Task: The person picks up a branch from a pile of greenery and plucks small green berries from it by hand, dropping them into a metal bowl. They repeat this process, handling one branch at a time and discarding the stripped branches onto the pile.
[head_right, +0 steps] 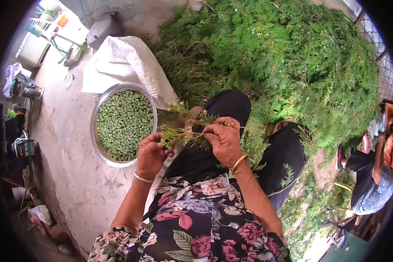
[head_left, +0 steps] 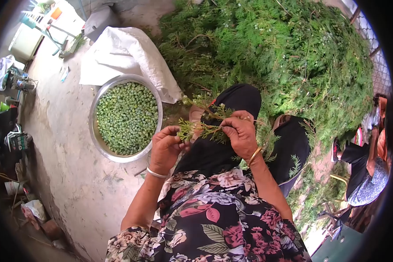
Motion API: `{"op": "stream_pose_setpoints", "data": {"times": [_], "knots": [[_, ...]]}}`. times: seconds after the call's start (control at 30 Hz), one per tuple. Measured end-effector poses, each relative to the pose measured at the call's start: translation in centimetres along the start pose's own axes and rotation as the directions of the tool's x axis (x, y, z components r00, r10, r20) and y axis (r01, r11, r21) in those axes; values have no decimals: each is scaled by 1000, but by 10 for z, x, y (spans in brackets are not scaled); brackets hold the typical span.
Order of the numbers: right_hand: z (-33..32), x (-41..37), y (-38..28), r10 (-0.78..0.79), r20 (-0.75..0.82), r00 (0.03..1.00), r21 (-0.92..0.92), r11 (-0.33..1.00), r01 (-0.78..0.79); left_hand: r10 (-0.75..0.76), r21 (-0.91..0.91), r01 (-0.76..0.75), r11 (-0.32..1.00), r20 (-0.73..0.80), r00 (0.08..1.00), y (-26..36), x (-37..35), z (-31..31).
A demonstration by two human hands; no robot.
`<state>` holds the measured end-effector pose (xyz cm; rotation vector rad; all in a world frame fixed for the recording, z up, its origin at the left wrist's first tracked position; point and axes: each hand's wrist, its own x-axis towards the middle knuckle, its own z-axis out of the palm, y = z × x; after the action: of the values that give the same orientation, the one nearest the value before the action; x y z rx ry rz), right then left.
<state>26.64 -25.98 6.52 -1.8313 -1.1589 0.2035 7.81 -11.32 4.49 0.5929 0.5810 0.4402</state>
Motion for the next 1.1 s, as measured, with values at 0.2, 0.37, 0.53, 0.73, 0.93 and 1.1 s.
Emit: {"op": "stream_pose_setpoints", "data": {"times": [0.2,0.37,0.53,0.73,0.93,1.1], "knots": [[1,0,-3,-10,-3,1000,-12,1000,10,-61,27,61,998,-16,998,10,-5,9],[-1,0,-5,-15,-1,1000,0,1000,15,-30,156,35,987,-39,999,10,-3,9],[3,1,-10,-81,9,997,-69,994,82,65,108,-39,993,-248,967,5,-5,9],[2,-1,-2,-68,-9,998,-40,997,67,285,62,-286,956,-426,859,66,-7,-55],[0,2,-12,-117,6,993,-48,992,117,801,967,-10,-256,218,557,109,-22,-79],[2,0,-28,-213,93,973,-219,949,228,578,888,-429,-164,439,688,59,-16,15]]}}
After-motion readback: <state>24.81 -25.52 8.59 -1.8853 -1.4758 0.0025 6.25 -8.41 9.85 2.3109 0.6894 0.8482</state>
